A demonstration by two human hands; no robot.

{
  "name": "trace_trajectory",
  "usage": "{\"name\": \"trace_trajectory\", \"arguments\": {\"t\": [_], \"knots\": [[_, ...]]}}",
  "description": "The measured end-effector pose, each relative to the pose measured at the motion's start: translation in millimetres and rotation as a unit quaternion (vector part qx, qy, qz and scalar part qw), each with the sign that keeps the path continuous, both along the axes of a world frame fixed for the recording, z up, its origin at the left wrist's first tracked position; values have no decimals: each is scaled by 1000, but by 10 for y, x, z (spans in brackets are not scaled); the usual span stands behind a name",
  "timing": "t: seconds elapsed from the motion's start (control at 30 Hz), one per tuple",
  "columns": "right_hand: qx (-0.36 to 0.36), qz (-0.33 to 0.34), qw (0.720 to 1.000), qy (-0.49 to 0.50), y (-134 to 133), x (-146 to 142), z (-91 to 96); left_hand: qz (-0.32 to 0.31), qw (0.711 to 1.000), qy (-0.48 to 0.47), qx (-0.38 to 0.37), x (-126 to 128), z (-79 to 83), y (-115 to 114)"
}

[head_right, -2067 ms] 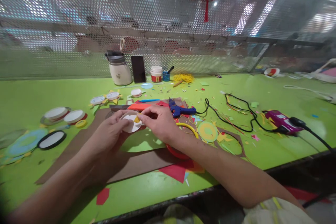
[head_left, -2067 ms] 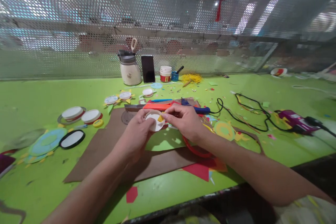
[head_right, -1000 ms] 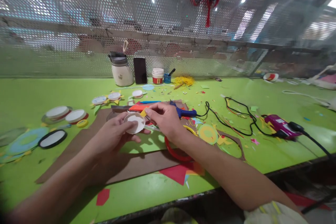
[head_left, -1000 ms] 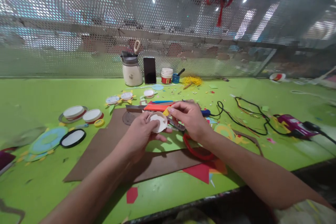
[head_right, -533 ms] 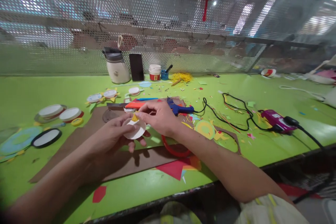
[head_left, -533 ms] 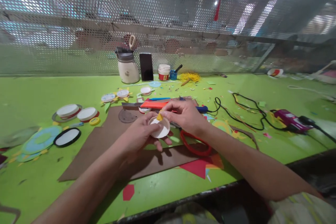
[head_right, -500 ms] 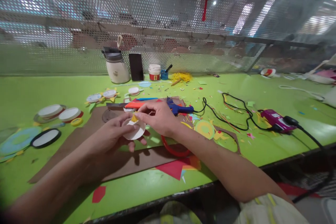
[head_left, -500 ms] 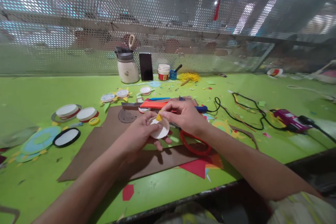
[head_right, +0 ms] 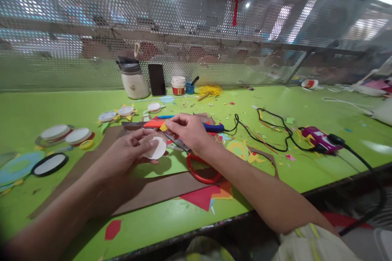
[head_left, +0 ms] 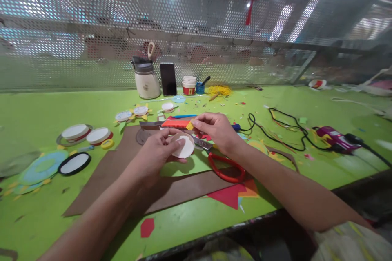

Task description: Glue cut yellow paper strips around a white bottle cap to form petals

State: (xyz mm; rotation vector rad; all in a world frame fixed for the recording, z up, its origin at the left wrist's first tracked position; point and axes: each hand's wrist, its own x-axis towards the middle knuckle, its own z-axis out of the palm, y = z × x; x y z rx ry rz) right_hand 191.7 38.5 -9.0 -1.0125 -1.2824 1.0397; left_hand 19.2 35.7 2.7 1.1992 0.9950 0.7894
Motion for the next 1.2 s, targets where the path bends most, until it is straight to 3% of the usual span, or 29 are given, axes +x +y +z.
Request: {"name": "trace_trajectory", "arguments": {"t": [0.27, 0.47, 0.57, 0.73, 0.93, 1.07, 1.2], "knots": [[-36, 25, 999, 14, 1, -18, -34, 112, 993, -6, 32, -28, -26, 90], [-46, 63, 997, 22, -61, -91, -29, 139, 990, -24, 26, 15, -37, 80], [-37, 35, 998, 39, -27, -57, -27, 110, 993, -40, 3, 23, -18, 48], [3, 28, 999, -17, 6, 12, 1, -11, 1000, -28, 2, 21, -14, -13], [105, 65, 976, -180, -65, -14, 42, -40, 999, -21, 8, 15, -77, 20], [159, 28, 951, -264, -79, -19, 53, -56, 998, -13, -1, 13, -78, 15], [180, 13, 940, -289, -56, -5, 38, -58, 998, -21, 6, 27, -59, -24]]}}
